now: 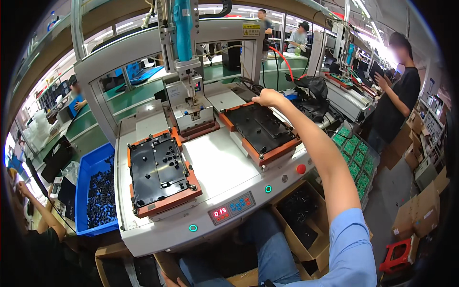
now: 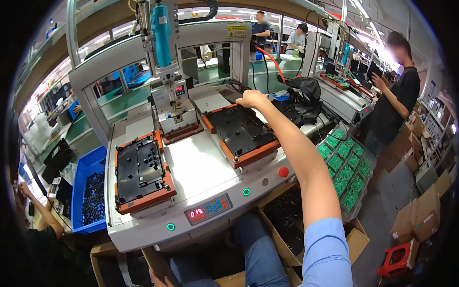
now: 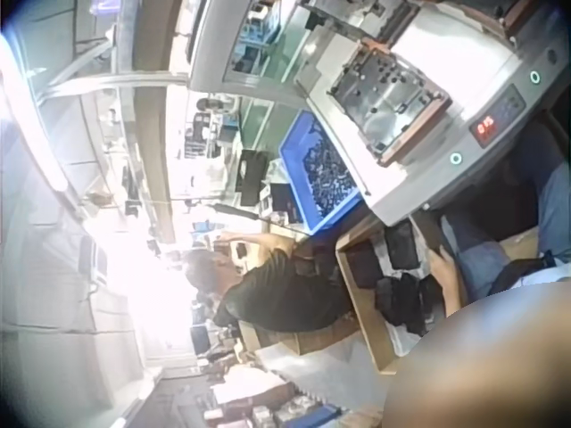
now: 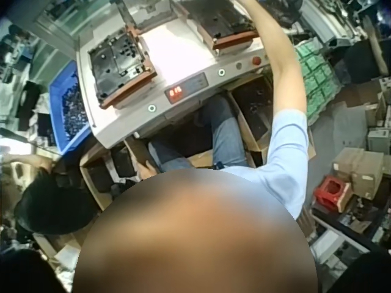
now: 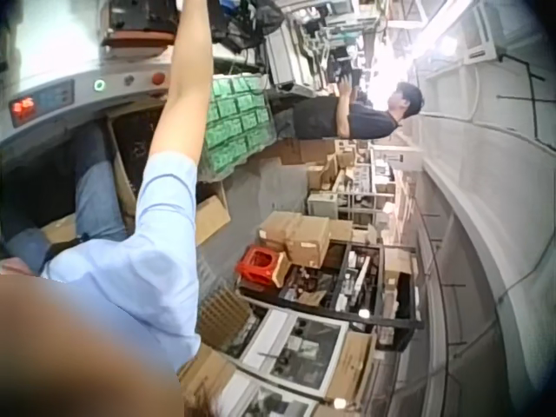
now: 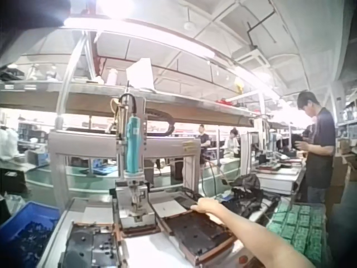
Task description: Assembling electronic modules by placing components into a press machine and organizing them in boxes.
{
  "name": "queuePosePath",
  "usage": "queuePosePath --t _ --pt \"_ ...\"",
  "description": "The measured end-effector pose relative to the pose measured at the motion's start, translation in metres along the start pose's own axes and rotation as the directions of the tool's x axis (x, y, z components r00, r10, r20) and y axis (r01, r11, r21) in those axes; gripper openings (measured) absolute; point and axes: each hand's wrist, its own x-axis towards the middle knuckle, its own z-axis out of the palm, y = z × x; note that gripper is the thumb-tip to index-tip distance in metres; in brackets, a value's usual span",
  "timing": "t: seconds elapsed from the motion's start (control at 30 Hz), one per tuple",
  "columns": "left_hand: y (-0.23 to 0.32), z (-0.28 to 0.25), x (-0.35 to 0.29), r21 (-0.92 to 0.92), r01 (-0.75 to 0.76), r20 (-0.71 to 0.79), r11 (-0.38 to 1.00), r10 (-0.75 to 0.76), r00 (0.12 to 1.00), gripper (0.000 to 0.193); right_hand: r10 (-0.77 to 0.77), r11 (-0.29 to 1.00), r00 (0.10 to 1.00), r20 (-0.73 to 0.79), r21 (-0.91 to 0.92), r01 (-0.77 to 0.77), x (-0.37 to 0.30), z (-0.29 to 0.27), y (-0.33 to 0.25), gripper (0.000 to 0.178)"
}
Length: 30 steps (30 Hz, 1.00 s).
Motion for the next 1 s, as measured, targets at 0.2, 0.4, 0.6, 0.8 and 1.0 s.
queuePosePath --t 0.2,0.4,0.6,0.8,1.0 --pt "-0.01 0.008 -0.001 0.001 -0.016 -0.022 1.0 0.016 1.0 0.049 0.2 0.959 0.978 0.058 0.194 -0.208 -0.001 0.005 -0.006 0.036" --pt "-0.013 0.007 -0.005 -0.013 -0.01 -0.046 1.0 0.009 0.999 0.049 0.326 0.933 0.941 -0.093 0.19 -0.305 -0.018 0.002 -0.037 0.038" --pt "-0.002 0.0 -0.006 -0.065 -0.019 -0.032 0.998 0.017 0.999 0.047 0.299 0.939 0.937 -0.18 0.23 -0.255 -0.021 0.008 -0.016 0.041" --pt "0.006 -0.006 -0.002 -0.059 0.028 0.04 0.998 -0.025 0.999 0.051 0.013 0.925 0.964 -0.266 0.369 0.09 -0.104 -0.006 0.045 0.049" --pt "0.012 -0.021 -0.002 -0.01 0.145 0.161 0.989 -0.141 0.977 0.054 0.17 0.738 0.813 -0.557 0.619 0.269 -0.196 0.046 0.038 0.028"
